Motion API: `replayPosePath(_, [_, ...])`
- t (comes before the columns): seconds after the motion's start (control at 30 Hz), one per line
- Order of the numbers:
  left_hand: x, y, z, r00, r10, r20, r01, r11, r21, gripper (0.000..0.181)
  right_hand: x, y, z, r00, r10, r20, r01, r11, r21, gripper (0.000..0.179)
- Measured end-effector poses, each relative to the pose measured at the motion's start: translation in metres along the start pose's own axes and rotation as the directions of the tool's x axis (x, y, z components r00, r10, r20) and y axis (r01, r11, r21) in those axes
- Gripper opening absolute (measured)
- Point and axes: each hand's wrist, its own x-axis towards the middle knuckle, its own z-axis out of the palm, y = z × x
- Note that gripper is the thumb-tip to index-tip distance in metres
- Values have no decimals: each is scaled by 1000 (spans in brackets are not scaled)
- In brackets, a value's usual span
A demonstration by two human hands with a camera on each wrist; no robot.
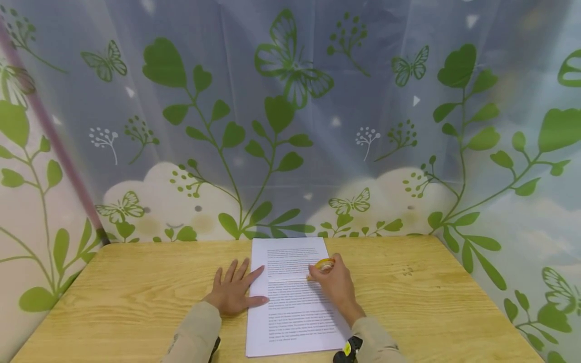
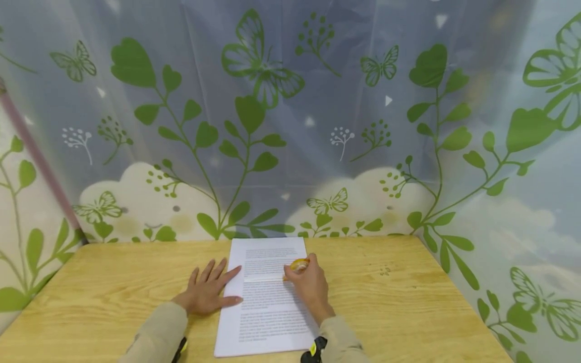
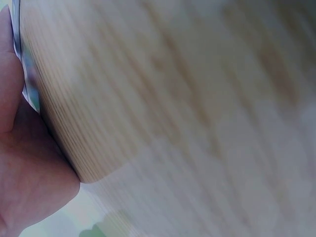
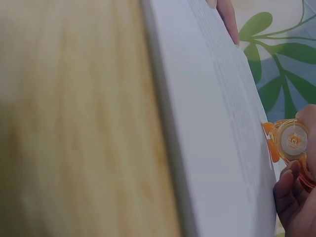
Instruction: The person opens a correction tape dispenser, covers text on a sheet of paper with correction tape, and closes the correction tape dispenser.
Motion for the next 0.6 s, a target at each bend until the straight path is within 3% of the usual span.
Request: replayPosePath(0.6, [-2,1,-3,1000,9,9,-9,1000,-1,81,2,9,-17,1000,17,-6,-17,996,92,45])
